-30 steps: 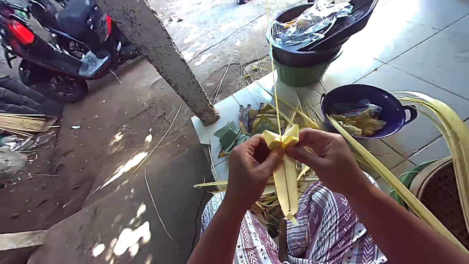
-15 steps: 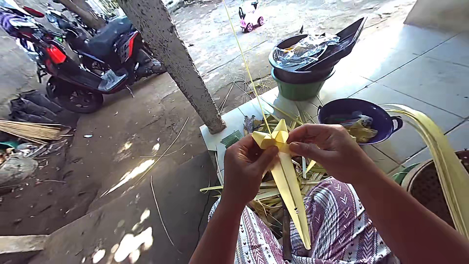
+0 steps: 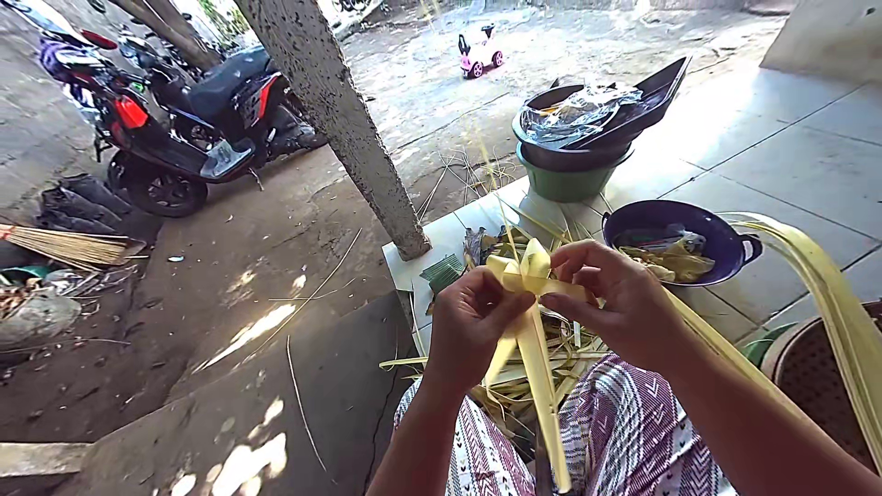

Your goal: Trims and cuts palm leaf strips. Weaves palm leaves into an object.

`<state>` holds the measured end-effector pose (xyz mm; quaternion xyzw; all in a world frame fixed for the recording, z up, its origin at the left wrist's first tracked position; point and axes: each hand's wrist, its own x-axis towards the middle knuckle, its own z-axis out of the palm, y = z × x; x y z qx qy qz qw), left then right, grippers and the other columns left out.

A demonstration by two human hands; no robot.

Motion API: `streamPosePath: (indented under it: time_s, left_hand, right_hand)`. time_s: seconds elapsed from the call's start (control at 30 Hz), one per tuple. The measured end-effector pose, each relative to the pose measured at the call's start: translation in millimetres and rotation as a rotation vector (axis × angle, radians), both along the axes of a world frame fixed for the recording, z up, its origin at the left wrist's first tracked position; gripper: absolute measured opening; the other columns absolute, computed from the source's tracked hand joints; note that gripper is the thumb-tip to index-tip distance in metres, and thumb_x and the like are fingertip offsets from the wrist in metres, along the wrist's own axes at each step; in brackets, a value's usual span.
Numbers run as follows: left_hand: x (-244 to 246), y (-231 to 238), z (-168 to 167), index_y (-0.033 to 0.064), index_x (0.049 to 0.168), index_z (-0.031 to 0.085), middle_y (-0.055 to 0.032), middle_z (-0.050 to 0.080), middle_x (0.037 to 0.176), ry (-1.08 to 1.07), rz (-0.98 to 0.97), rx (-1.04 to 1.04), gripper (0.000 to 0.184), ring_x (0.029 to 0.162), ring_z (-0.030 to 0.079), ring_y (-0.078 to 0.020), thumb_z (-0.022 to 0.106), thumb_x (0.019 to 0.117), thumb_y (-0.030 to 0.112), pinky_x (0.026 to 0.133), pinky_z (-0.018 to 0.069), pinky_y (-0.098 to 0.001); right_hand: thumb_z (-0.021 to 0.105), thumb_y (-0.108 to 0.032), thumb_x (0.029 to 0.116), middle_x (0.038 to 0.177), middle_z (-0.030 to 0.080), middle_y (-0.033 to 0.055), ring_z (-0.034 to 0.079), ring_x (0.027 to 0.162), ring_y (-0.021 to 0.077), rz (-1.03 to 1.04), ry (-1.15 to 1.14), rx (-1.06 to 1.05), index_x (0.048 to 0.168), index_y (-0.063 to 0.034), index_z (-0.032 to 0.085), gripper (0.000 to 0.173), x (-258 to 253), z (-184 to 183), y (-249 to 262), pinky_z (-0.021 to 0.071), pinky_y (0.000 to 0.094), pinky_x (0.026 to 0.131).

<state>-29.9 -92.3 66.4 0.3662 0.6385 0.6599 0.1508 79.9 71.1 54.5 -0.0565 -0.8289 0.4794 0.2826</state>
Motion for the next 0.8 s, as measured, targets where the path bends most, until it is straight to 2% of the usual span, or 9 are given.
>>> streamPosePath:
  time_s: [0.2,0.27,0.33,0.4,0.5,0.6,0.7,0.73,0.8]
  left_hand:
    - [-6.1,-1.2,-11.1,0.0039,0.102,0.067,0.0016,0.073,0.086,-0.109,-0.155,0.036,0.017,0.08,0.071,-0.0044,0.065,0.0891,-0.006,0.078,0.0603,-0.0227]
    - [-6.8,-1.3,-13.0,0.0051,0.1,0.069,0.0031,0.074,0.086,-0.088,-0.114,0.068,0.018,0.08,0.071,-0.0033,0.064,0.0894,-0.008,0.078,0.0605,-0.0222]
    - [-5.6,-1.0,-13.4,0.008,0.099,0.068,0.0084,0.071,0.082,0.014,0.023,0.072,0.023,0.077,0.068,0.0013,0.06,0.0863,-0.009,0.074,0.0586,-0.0185]
    - [-5.7,0.5,-15.8,0.0074,0.099,0.067,0.0091,0.071,0.083,0.16,0.185,0.098,0.022,0.077,0.068,0.0023,0.064,0.0827,-0.007,0.072,0.0592,-0.0183]
    - [-6.8,5.0,-21.1,0.0067,0.104,0.063,0.0072,0.071,0.09,0.294,0.306,0.179,0.021,0.079,0.07,-0.0005,0.07,0.0856,-0.002,0.071,0.0619,-0.023]
    - [-1.7,12.6,-25.0,0.0059,0.107,0.062,0.0069,0.07,0.091,0.262,0.317,0.252,0.022,0.078,0.07,-0.0019,0.069,0.0878,-0.001,0.07,0.0634,-0.0244]
    - [4.4,14.7,-29.0,0.0055,0.103,0.061,0.0066,0.07,0.091,0.259,0.31,0.239,0.02,0.081,0.069,0.0008,0.069,0.0865,-0.002,0.073,0.0604,-0.0199]
    - [6.2,13.7,-31.8,0.0051,0.102,0.06,0.0065,0.07,0.091,0.263,0.295,0.227,0.019,0.083,0.068,0.0018,0.069,0.0868,-0.002,0.075,0.0594,-0.0187]
    - [7.9,13.2,-38.9,0.0012,0.099,0.062,0.0034,0.07,0.088,0.296,0.293,0.226,0.016,0.081,0.067,0.0015,0.068,0.0848,-0.002,0.074,0.0586,-0.0183]
  right_hand:
    - [0.072,-0.025,0.0894,0.087,0.066,-0.0116,0.062,0.066,-0.002,0.075,0.068,-0.165,0.116,-0.0199,0.056,0.032,6.6,12.0,0.5,0.0527,0.014,0.057]
    - [0.063,-0.027,0.0991,0.086,0.07,-0.0073,0.064,0.066,0.0008,0.357,0.149,-0.35,0.117,-0.0201,0.057,0.02,12.9,15.9,10.0,0.0544,0.0155,0.057]
    - [0.052,-0.038,0.106,0.092,0.074,-0.0034,0.072,0.078,0.0064,0.731,0.158,-0.463,0.116,-0.018,0.065,0.026,19.1,20.1,24.8,0.0617,0.0227,0.068]
    - [0.047,-0.031,0.1094,0.093,0.076,-0.0037,0.075,0.081,0.0068,0.853,0.075,-0.388,0.113,-0.0129,0.069,0.029,24.0,23.6,31.3,0.0644,0.0241,0.073]
    - [0.058,-0.021,0.1029,0.085,0.071,-0.0108,0.068,0.076,-0.0037,0.356,-0.018,0.0,0.1,-0.0144,0.07,0.014,24.6,21.8,15.5,0.0581,0.0139,0.069]
    - [0.072,-0.03,0.0902,0.1,0.069,-0.0023,0.067,0.09,0.0052,-0.053,0.049,0.268,0.106,-0.0125,0.068,0.024,10.1,12.6,-0.2,0.0586,0.0253,0.076]
    - [0.074,-0.03,0.0895,0.122,0.068,0.0073,0.066,0.111,0.0215,-0.095,0.077,0.325,0.124,-0.0099,0.065,0.042,0.2,8.4,-12.0,0.0563,0.0429,0.09]
    - [0.073,-0.03,0.0908,0.123,0.068,0.0084,0.065,0.113,0.0229,-0.087,0.103,0.326,0.126,-0.0095,0.065,0.042,-3.0,5.7,-15.0,0.0558,0.0436,0.092]
    - [0.066,-0.029,0.096,0.121,0.066,0.0052,0.064,0.109,0.0149,-0.072,0.188,0.328,0.124,-0.0101,0.066,0.034,-8.1,1.3,-17.6,0.0559,0.0335,0.09]
